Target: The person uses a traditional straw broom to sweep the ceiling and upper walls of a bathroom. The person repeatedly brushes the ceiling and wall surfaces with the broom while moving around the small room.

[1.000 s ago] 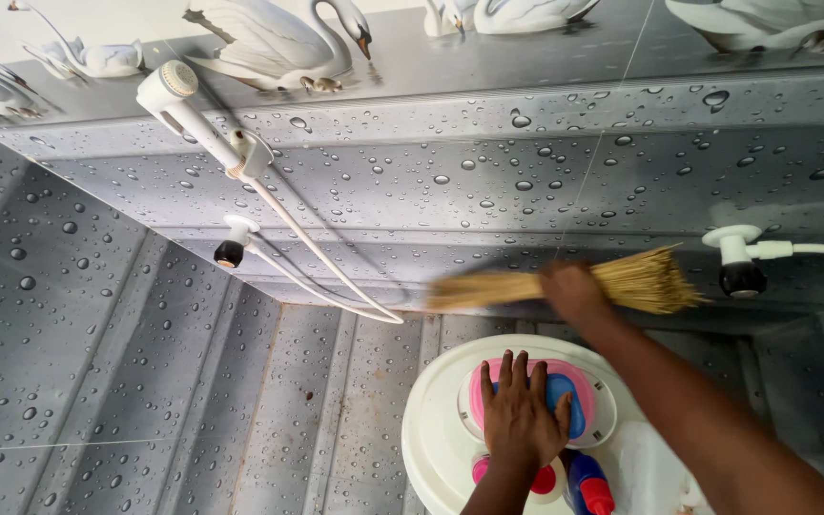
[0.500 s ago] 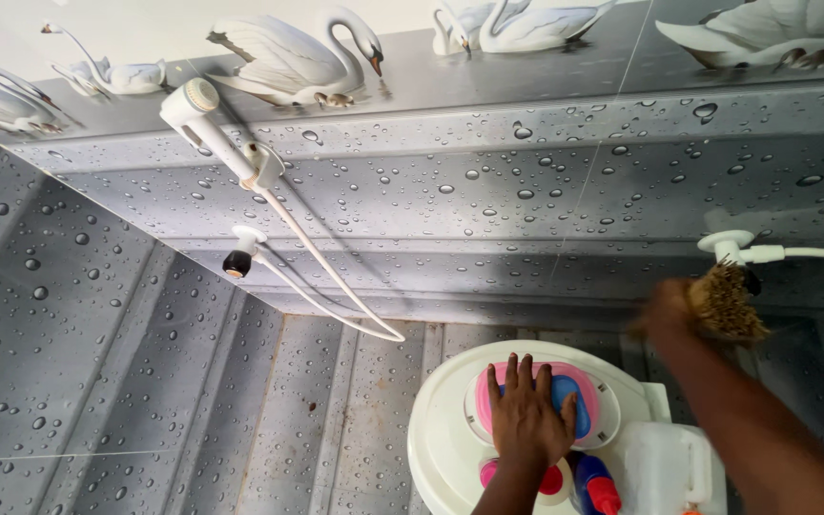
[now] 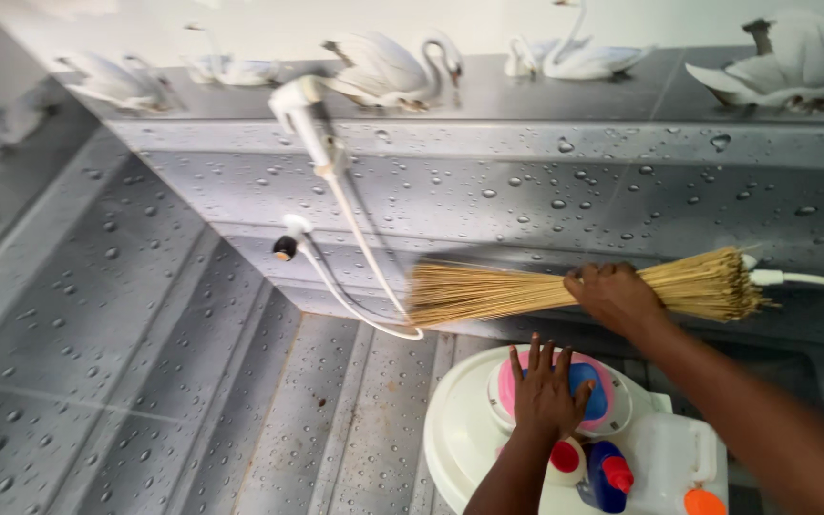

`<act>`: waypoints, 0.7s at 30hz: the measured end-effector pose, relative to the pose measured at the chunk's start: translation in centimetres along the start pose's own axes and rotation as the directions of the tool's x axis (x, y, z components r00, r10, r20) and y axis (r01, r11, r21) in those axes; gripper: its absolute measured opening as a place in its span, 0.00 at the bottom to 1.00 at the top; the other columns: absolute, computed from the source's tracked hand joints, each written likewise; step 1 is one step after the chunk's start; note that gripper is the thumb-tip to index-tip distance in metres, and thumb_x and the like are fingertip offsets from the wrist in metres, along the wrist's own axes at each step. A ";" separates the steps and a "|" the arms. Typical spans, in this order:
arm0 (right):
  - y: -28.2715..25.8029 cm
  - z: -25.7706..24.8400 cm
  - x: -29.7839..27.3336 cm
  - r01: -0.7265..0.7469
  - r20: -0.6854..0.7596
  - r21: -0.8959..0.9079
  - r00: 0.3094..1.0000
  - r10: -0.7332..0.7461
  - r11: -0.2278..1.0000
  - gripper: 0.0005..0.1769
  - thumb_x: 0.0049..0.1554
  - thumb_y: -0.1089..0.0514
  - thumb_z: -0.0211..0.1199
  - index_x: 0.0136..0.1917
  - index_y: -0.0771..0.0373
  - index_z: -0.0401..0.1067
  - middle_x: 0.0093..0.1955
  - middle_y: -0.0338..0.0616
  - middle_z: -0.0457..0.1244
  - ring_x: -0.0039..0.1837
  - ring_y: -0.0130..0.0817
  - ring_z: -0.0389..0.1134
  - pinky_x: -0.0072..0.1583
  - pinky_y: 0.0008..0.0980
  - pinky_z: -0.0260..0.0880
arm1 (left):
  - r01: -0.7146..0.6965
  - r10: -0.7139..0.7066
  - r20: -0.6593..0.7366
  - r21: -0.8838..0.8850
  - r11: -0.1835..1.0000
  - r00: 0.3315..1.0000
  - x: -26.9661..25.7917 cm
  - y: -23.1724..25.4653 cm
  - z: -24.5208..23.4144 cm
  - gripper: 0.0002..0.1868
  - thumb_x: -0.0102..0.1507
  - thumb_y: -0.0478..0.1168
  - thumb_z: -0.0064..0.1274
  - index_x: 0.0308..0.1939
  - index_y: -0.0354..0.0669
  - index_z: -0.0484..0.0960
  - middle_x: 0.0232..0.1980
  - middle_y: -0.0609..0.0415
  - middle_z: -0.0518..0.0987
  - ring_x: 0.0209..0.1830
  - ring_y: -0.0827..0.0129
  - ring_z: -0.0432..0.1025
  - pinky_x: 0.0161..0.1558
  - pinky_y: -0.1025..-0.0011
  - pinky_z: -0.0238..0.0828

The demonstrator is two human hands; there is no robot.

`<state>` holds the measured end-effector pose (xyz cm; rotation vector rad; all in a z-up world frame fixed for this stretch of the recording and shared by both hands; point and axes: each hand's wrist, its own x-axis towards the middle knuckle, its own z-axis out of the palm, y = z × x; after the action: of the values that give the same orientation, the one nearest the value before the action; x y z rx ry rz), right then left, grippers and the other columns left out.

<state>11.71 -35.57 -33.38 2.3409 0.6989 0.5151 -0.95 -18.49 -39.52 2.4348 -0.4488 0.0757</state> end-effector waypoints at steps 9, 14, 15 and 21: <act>4.0 -10.3 0.4 0.061 0.008 0.026 0.998 -0.061 0.998 0.08 0.57 0.54 0.55 0.51 0.51 0.68 0.40 0.40 0.66 0.42 0.39 0.74 0.41 0.39 0.74 | -0.124 0.140 -0.121 0.129 0.984 0.983 -7.1 -2.9 -12.7 0.29 0.61 0.43 0.58 0.65 0.41 0.74 0.74 0.36 0.65 0.83 0.44 0.46 0.77 0.38 0.24; 1.9 -20.6 2.3 0.037 -0.074 -0.032 0.996 -0.039 0.999 0.11 0.57 0.52 0.56 0.53 0.54 0.67 0.40 0.40 0.66 0.40 0.38 0.74 0.39 0.38 0.75 | -0.076 0.111 -0.131 0.249 0.966 0.985 -12.9 -4.4 -23.9 0.27 0.60 0.41 0.58 0.64 0.42 0.75 0.76 0.37 0.64 0.83 0.45 0.45 0.78 0.39 0.24; 1.2 -22.9 2.2 -0.002 -0.090 0.030 0.996 0.005 1.000 0.11 0.57 0.50 0.57 0.53 0.53 0.67 0.40 0.39 0.66 0.40 0.38 0.74 0.39 0.38 0.75 | -0.066 0.112 -0.156 0.274 0.960 0.981 -14.3 -4.7 -26.2 0.28 0.60 0.40 0.58 0.64 0.42 0.75 0.76 0.37 0.63 0.83 0.45 0.44 0.78 0.39 0.24; -4.1 -34.4 3.6 -0.101 -0.141 0.268 0.980 0.143 0.958 0.22 0.54 0.37 0.61 0.53 0.52 0.66 0.41 0.40 0.66 0.41 0.40 0.74 0.39 0.42 0.76 | 0.055 0.026 -0.180 0.433 0.900 0.983 -23.7 -6.5 -40.3 0.26 0.61 0.41 0.56 0.64 0.44 0.75 0.77 0.38 0.59 0.83 0.49 0.39 0.77 0.40 0.21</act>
<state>-4.62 -14.89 -10.64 2.6226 0.7360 0.7098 -18.65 18.21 -15.67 2.8367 -0.3589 0.4330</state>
